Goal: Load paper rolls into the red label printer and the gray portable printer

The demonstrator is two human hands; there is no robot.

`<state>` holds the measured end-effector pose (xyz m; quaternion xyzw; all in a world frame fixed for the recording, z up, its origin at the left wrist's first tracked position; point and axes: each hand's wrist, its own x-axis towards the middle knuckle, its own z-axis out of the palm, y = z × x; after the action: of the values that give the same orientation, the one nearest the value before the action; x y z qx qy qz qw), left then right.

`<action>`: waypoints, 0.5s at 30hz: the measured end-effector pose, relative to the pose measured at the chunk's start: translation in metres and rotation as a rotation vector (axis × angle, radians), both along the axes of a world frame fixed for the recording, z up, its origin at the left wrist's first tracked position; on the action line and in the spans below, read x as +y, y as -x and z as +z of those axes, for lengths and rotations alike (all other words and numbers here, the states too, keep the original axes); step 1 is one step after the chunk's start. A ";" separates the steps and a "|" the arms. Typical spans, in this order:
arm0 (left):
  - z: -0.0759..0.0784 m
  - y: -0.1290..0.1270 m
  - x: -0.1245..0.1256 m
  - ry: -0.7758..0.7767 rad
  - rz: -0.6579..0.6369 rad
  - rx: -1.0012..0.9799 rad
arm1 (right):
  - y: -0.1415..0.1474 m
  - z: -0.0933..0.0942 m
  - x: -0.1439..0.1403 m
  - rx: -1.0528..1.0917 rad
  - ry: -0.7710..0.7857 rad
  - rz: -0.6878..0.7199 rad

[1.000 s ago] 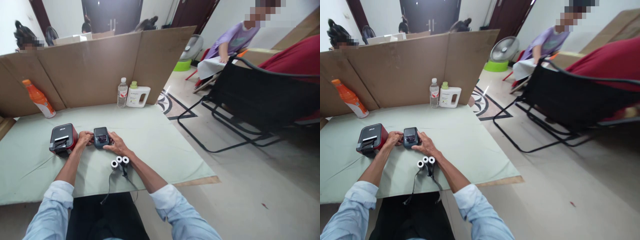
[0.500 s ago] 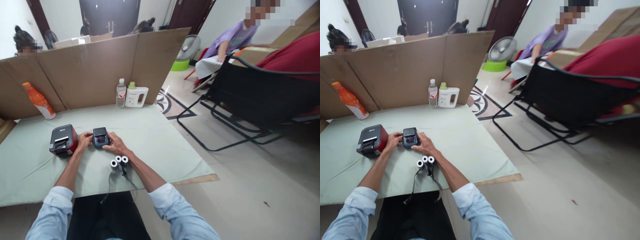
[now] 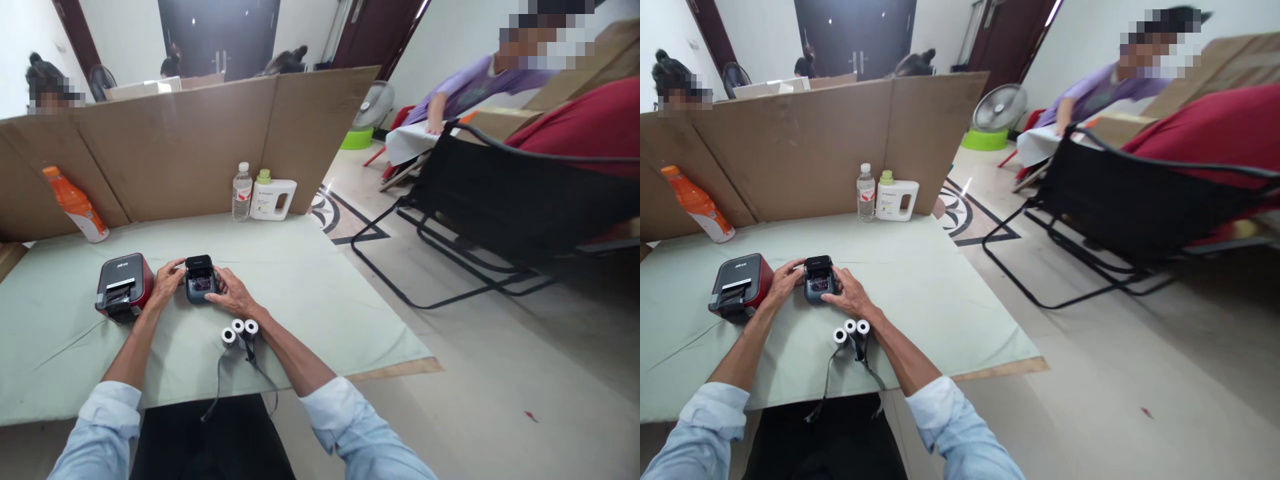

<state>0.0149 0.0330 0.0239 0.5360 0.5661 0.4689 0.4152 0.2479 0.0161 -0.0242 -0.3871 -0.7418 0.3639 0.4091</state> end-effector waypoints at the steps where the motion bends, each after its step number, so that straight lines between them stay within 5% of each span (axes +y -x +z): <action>1: 0.000 -0.002 0.004 0.000 0.023 0.011 | 0.000 0.000 0.000 0.005 0.002 -0.001; 9: 0.000 -0.013 0.034 0.039 0.161 0.192 | 0.000 0.003 0.003 0.025 -0.076 -0.019; 15: 0.004 -0.005 0.015 0.006 0.132 0.285 | 0.001 0.011 0.009 -0.054 -0.183 -0.048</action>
<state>0.0202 0.0485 0.0280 0.5575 0.6547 0.4125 0.3007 0.2473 0.0253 -0.0134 -0.3752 -0.7733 0.2741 0.4315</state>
